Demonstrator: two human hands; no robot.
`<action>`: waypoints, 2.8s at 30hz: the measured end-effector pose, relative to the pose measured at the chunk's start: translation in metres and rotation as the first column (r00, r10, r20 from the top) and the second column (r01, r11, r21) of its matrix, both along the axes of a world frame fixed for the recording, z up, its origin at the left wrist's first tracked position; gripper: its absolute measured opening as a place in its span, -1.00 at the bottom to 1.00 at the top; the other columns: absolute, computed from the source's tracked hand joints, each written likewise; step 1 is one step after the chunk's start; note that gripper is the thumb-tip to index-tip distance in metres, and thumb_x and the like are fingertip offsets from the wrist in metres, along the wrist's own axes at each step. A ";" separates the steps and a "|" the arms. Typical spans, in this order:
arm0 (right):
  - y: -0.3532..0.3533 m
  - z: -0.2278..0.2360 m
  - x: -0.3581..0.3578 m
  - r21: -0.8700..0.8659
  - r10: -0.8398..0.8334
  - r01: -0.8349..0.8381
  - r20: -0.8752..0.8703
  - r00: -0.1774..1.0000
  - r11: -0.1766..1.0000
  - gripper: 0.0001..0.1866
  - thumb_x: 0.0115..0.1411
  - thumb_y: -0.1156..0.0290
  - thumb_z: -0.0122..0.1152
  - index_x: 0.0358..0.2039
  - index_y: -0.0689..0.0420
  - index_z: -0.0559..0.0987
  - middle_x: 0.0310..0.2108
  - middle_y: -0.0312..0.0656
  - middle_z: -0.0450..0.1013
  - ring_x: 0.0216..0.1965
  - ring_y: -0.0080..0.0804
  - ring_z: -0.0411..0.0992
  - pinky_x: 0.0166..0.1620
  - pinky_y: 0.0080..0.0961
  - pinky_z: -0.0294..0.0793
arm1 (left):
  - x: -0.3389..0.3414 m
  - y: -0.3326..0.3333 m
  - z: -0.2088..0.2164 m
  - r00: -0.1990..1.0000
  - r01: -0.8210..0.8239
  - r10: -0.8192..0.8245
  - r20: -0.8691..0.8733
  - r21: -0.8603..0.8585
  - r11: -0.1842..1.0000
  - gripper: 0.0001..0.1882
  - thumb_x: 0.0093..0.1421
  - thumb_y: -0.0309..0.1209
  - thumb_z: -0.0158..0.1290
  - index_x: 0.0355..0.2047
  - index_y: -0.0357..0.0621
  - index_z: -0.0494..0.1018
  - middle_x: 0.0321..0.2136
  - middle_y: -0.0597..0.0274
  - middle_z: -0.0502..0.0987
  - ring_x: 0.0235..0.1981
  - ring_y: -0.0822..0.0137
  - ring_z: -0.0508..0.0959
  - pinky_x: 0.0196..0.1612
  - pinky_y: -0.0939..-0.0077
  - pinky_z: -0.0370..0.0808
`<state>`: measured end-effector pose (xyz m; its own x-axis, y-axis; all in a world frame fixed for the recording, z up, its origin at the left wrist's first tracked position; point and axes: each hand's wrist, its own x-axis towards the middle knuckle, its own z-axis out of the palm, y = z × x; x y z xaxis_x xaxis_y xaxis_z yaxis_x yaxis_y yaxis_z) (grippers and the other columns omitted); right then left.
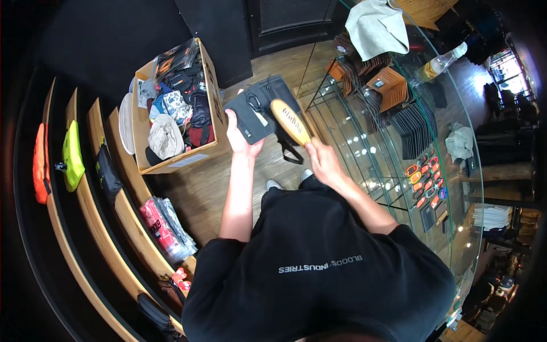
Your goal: Cleaning and inspecting various wallets and small pouches using a cloth and a brush on a store counter.
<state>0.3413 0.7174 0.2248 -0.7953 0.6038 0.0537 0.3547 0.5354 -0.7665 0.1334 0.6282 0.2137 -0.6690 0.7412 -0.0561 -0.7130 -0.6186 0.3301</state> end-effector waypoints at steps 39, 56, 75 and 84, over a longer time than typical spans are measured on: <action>0.190 0.081 0.022 0.447 0.179 0.156 -0.620 0.764 0.881 -0.94 0.15 0.50 0.15 -0.38 0.17 0.56 -0.37 -0.12 0.48 -0.21 -0.20 0.44 -0.07 -0.34 0.40 | 0.057 0.065 0.086 0.999 0.024 -0.024 -0.044 0.001 1.000 -0.42 0.20 -0.42 -0.06 0.26 -0.19 0.23 0.09 0.03 0.43 0.11 0.10 0.46 0.23 0.10 0.34; 0.083 -0.034 -0.032 -0.857 -0.035 -0.514 -0.515 0.856 0.050 -0.55 0.19 0.47 0.30 0.09 0.21 0.42 0.02 -0.19 0.47 0.00 -0.43 0.44 0.10 -0.41 0.39 | 0.110 0.025 0.037 0.891 -0.451 0.379 -0.249 -0.392 0.802 -0.42 0.06 -0.61 0.05 0.13 -0.07 0.26 -0.02 0.10 0.42 -0.08 0.21 0.53 0.03 0.30 0.54; 0.044 -0.025 -0.035 -0.804 0.237 -0.530 -0.478 0.846 0.269 -0.67 0.21 0.27 0.32 -0.16 0.26 0.55 -0.36 -0.26 0.56 -0.45 -0.60 0.47 -0.41 -0.62 0.47 | 0.053 -0.036 0.090 0.564 -0.284 -0.662 -0.493 -0.869 0.405 -0.38 -0.15 -0.44 0.45 -0.05 -0.28 0.46 -0.21 0.17 0.63 -0.17 0.36 0.57 0.02 0.46 0.46; 0.046 -0.042 -0.045 -0.622 0.659 -0.763 -0.502 0.561 0.176 -0.78 0.35 0.35 0.10 -0.11 0.21 0.54 -0.50 -0.37 0.45 -0.53 -0.68 0.39 -0.42 -0.69 0.43 | -0.025 -0.111 0.176 0.446 -0.556 -0.749 -0.490 -0.807 0.197 -0.19 -0.13 -0.33 0.45 0.12 -0.33 0.36 -0.11 0.09 0.59 -0.11 0.31 0.58 0.03 0.42 0.50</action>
